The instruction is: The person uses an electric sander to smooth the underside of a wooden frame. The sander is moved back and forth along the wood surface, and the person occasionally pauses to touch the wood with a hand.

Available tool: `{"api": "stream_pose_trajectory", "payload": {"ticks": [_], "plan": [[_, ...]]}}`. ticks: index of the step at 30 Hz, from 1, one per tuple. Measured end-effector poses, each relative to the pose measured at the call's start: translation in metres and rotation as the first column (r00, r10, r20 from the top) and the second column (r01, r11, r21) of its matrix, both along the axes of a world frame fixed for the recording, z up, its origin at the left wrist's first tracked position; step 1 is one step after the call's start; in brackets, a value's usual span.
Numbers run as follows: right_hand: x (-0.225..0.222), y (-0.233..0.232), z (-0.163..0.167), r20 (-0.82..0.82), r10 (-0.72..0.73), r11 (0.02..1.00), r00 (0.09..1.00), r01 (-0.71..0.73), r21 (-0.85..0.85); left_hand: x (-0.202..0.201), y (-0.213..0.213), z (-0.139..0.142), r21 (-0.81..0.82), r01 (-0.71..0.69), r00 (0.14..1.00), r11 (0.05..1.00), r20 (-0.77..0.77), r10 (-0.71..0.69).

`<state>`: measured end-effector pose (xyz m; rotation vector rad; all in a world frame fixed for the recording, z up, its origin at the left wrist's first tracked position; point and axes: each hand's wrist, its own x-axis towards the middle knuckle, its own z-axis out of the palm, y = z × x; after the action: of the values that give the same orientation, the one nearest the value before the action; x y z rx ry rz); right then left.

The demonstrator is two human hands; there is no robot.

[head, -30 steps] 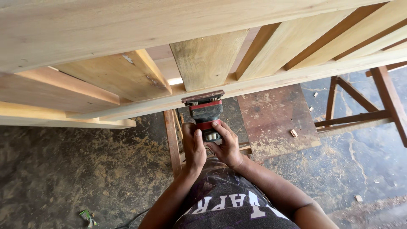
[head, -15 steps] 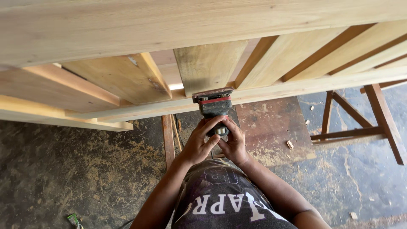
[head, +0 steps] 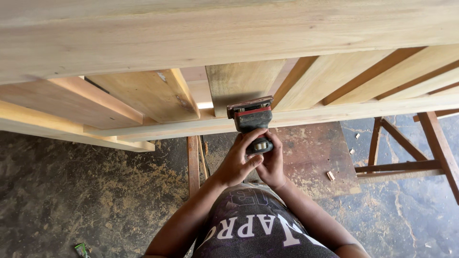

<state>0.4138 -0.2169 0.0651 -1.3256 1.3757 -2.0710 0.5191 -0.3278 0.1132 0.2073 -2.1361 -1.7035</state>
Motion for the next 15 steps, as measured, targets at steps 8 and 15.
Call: {"api": "stream_pose_trajectory", "payload": {"ticks": [8, 15], "plan": [[-0.026, 0.02, 0.033, -0.205, -0.295, 0.953, 0.933, 0.302, 0.0, -0.013, 0.027, 0.067, -0.093, 0.083, 0.995, 0.992, -0.047, -0.087], [-0.053, 0.02, 0.094, -0.22, -0.453, 0.875, 0.864, 0.478, 0.078, -0.029, 0.036, 0.125, -0.105, 0.082, 0.995, 0.991, -0.056, -0.088]]}}
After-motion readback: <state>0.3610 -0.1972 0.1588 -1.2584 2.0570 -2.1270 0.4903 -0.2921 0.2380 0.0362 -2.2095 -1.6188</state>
